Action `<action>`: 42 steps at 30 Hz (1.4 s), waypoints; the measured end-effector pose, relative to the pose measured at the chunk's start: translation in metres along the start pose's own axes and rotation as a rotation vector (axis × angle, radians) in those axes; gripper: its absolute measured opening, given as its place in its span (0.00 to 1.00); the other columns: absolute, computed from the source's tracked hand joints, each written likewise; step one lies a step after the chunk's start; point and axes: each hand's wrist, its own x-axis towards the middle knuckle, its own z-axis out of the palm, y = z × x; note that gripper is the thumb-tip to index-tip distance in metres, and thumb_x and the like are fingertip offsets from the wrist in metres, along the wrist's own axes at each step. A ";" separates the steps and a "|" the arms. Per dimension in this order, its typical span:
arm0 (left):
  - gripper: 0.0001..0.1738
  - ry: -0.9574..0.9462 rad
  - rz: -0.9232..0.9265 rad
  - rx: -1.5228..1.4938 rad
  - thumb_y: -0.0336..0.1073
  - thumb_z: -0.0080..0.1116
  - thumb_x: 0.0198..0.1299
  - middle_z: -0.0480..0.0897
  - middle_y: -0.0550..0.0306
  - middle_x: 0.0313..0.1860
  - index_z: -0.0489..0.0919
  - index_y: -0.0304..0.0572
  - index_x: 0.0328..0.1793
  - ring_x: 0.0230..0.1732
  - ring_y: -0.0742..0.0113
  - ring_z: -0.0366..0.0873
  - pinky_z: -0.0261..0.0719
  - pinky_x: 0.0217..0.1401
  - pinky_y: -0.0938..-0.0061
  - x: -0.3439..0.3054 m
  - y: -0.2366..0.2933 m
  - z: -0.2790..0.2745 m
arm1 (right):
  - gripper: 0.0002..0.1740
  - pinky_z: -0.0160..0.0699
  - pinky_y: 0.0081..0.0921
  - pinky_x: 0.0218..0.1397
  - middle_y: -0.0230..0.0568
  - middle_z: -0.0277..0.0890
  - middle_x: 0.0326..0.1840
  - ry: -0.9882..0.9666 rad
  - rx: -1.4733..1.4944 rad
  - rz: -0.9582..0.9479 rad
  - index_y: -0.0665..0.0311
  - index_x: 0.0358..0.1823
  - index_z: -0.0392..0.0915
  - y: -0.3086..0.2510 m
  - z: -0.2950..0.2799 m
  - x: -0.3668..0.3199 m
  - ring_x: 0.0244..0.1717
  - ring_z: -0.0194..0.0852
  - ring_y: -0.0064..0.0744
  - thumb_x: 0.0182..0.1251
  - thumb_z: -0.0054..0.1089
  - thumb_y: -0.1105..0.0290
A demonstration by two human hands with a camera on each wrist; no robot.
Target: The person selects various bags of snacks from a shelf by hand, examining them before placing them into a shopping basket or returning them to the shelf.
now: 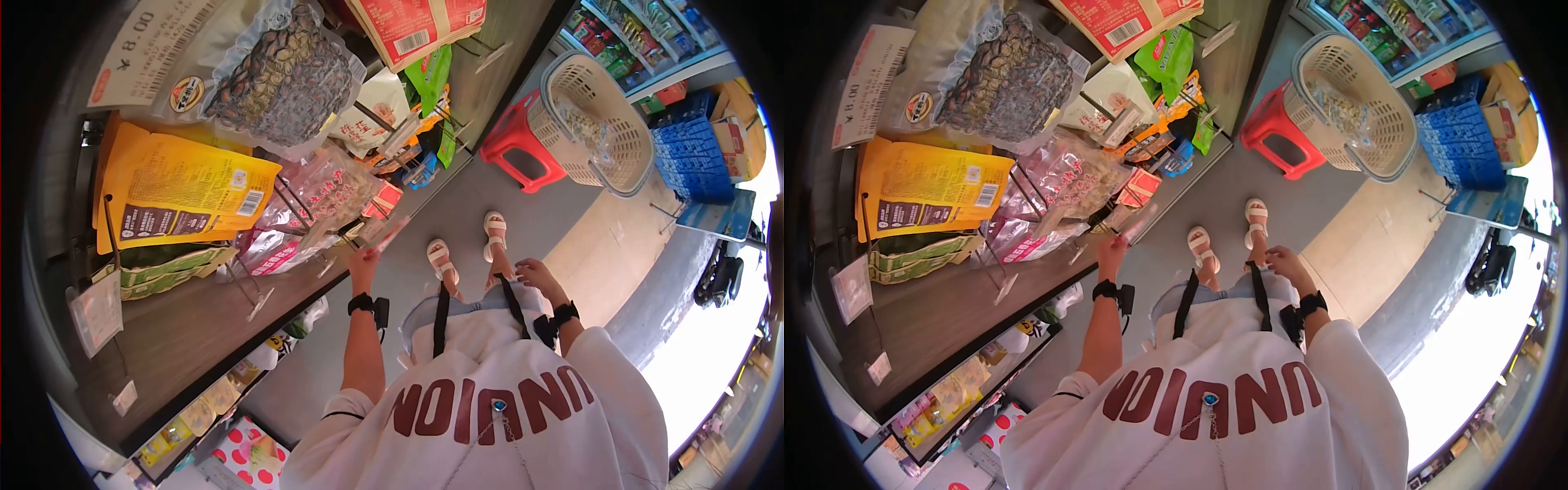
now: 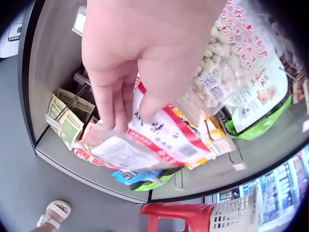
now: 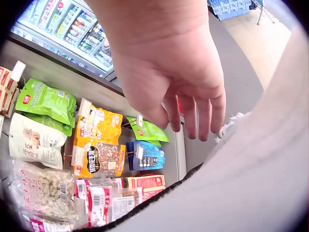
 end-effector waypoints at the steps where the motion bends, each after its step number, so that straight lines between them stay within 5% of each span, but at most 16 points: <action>1: 0.10 -0.103 0.024 0.095 0.35 0.56 0.46 0.77 0.49 0.20 0.75 0.33 0.23 0.20 0.65 0.76 0.72 0.24 0.76 -0.006 -0.001 0.001 | 0.18 0.70 0.21 0.37 0.38 0.71 0.37 -0.001 0.008 -0.012 0.64 0.46 0.68 -0.002 -0.002 0.001 0.35 0.71 0.27 0.54 0.50 0.63; 5: 0.08 -0.253 0.232 0.278 0.33 0.58 0.43 0.76 0.50 0.19 0.76 0.35 0.24 0.22 0.62 0.75 0.71 0.25 0.74 -0.035 0.064 0.006 | 0.24 0.70 0.22 0.34 0.38 0.74 0.30 0.044 -0.081 -0.117 0.64 0.44 0.70 -0.029 0.002 -0.009 0.31 0.72 0.29 0.44 0.58 0.63; 10: 0.07 -0.480 0.368 0.065 0.30 0.60 0.42 0.74 0.54 0.19 0.74 0.34 0.25 0.20 0.69 0.72 0.69 0.23 0.78 -0.069 0.182 0.007 | 0.33 0.66 0.29 0.51 0.47 0.68 0.47 0.002 -0.314 -0.495 0.66 0.55 0.61 -0.028 0.006 0.013 0.48 0.68 0.38 0.44 0.60 0.65; 12: 0.08 -0.559 0.381 -0.016 0.29 0.60 0.42 0.74 0.56 0.19 0.73 0.34 0.25 0.19 0.74 0.71 0.68 0.22 0.80 -0.079 0.218 0.007 | 0.35 0.59 0.28 0.57 0.46 0.66 0.51 0.065 -0.531 -0.950 0.65 0.56 0.59 -0.045 0.013 -0.002 0.53 0.64 0.36 0.43 0.61 0.66; 16: 0.08 -0.679 0.359 -0.175 0.32 0.59 0.46 0.74 0.59 0.18 0.73 0.35 0.25 0.19 0.78 0.71 0.68 0.22 0.82 -0.072 0.265 0.015 | 0.35 0.54 0.32 0.61 0.42 0.57 0.59 -0.343 -0.168 -0.751 0.66 0.57 0.58 -0.061 -0.007 -0.013 0.59 0.55 0.35 0.46 0.59 0.64; 17: 0.08 -0.705 0.274 -0.210 0.32 0.58 0.47 0.74 0.59 0.17 0.72 0.36 0.25 0.19 0.78 0.71 0.68 0.22 0.81 -0.067 0.273 0.017 | 0.33 0.62 0.31 0.55 0.44 0.59 0.57 -0.238 0.114 -0.267 0.62 0.57 0.59 -0.073 -0.010 -0.044 0.56 0.58 0.35 0.47 0.59 0.70; 18: 0.08 -0.712 0.282 -0.205 0.32 0.58 0.47 0.74 0.59 0.17 0.72 0.36 0.25 0.19 0.78 0.71 0.68 0.22 0.81 -0.062 0.284 0.016 | 0.33 0.62 0.31 0.55 0.44 0.59 0.57 -0.232 0.121 -0.273 0.62 0.57 0.59 -0.067 -0.009 -0.041 0.56 0.58 0.35 0.47 0.59 0.70; 20: 0.08 -0.676 0.264 -0.396 0.33 0.57 0.49 0.74 0.61 0.17 0.72 0.37 0.25 0.18 0.78 0.71 0.69 0.22 0.84 -0.053 0.307 0.019 | 0.31 0.69 0.26 0.47 0.41 0.68 0.45 -0.414 1.014 -0.336 0.63 0.56 0.60 -0.053 -0.008 -0.033 0.45 0.67 0.33 0.48 0.60 0.69; 21: 0.08 -0.678 0.269 -0.399 0.33 0.57 0.49 0.74 0.61 0.17 0.72 0.37 0.25 0.18 0.78 0.71 0.69 0.22 0.84 -0.047 0.313 0.024 | 0.31 0.69 0.26 0.47 0.41 0.68 0.45 -0.410 1.011 -0.341 0.63 0.56 0.60 -0.051 -0.010 -0.039 0.45 0.67 0.33 0.48 0.60 0.69; 23: 0.08 -0.728 0.196 -0.439 0.34 0.56 0.50 0.75 0.60 0.18 0.72 0.36 0.27 0.19 0.78 0.72 0.70 0.22 0.85 -0.038 0.326 0.036 | 0.30 0.71 0.22 0.36 0.35 0.71 0.35 -0.112 0.347 -0.709 0.64 0.55 0.61 -0.057 -0.013 -0.053 0.30 0.69 0.28 0.49 0.58 0.69; 26: 0.10 -0.741 0.234 -0.482 0.34 0.55 0.51 0.75 0.60 0.22 0.72 0.35 0.35 0.20 0.78 0.72 0.72 0.25 0.86 -0.034 0.352 0.059 | 0.27 0.68 0.19 0.26 0.31 0.70 0.32 0.079 0.029 -0.745 0.64 0.53 0.63 -0.069 -0.026 -0.042 0.22 0.65 0.22 0.50 0.58 0.69; 28: 0.16 -0.702 0.291 -0.498 0.33 0.54 0.51 0.75 0.53 0.35 0.69 0.37 0.46 0.32 0.70 0.75 0.75 0.34 0.79 -0.038 0.374 0.071 | 0.23 0.64 0.17 0.22 0.31 0.70 0.31 0.016 -0.031 -0.754 0.65 0.52 0.65 -0.078 -0.050 -0.032 0.21 0.63 0.18 0.52 0.55 0.70; 31: 0.25 -0.600 0.576 -0.211 0.31 0.54 0.48 0.67 0.43 0.53 0.65 0.42 0.56 0.54 0.53 0.65 0.65 0.53 0.67 -0.045 0.395 0.088 | 0.15 0.68 0.19 0.26 0.33 0.71 0.32 -0.012 0.412 -0.512 0.65 0.45 0.68 -0.106 -0.091 -0.036 0.24 0.67 0.20 0.55 0.51 0.71; 34: 0.26 -0.691 0.798 0.102 0.32 0.55 0.48 0.68 0.44 0.51 0.65 0.41 0.55 0.52 0.51 0.66 0.64 0.54 0.68 -0.048 0.376 0.120 | 0.12 0.70 0.20 0.35 0.33 0.73 0.36 0.010 0.807 -0.544 0.63 0.43 0.69 -0.118 -0.137 -0.013 0.34 0.72 0.24 0.57 0.51 0.71; 40: 0.25 -0.736 0.570 0.329 0.34 0.55 0.46 0.70 0.44 0.47 0.67 0.38 0.53 0.50 0.51 0.67 0.66 0.52 0.68 -0.077 0.301 0.148 | 0.12 0.71 0.25 0.46 0.35 0.71 0.41 0.009 1.134 -0.545 0.62 0.45 0.66 -0.128 -0.251 0.069 0.42 0.70 0.29 0.59 0.47 0.73; 42: 0.24 -0.764 0.238 0.236 0.36 0.56 0.45 0.72 0.44 0.46 0.69 0.38 0.51 0.47 0.52 0.69 0.69 0.48 0.69 -0.086 0.282 0.147 | 0.12 0.71 0.27 0.49 0.36 0.70 0.42 0.033 1.134 -0.526 0.62 0.45 0.65 -0.133 -0.277 0.095 0.44 0.69 0.30 0.59 0.47 0.73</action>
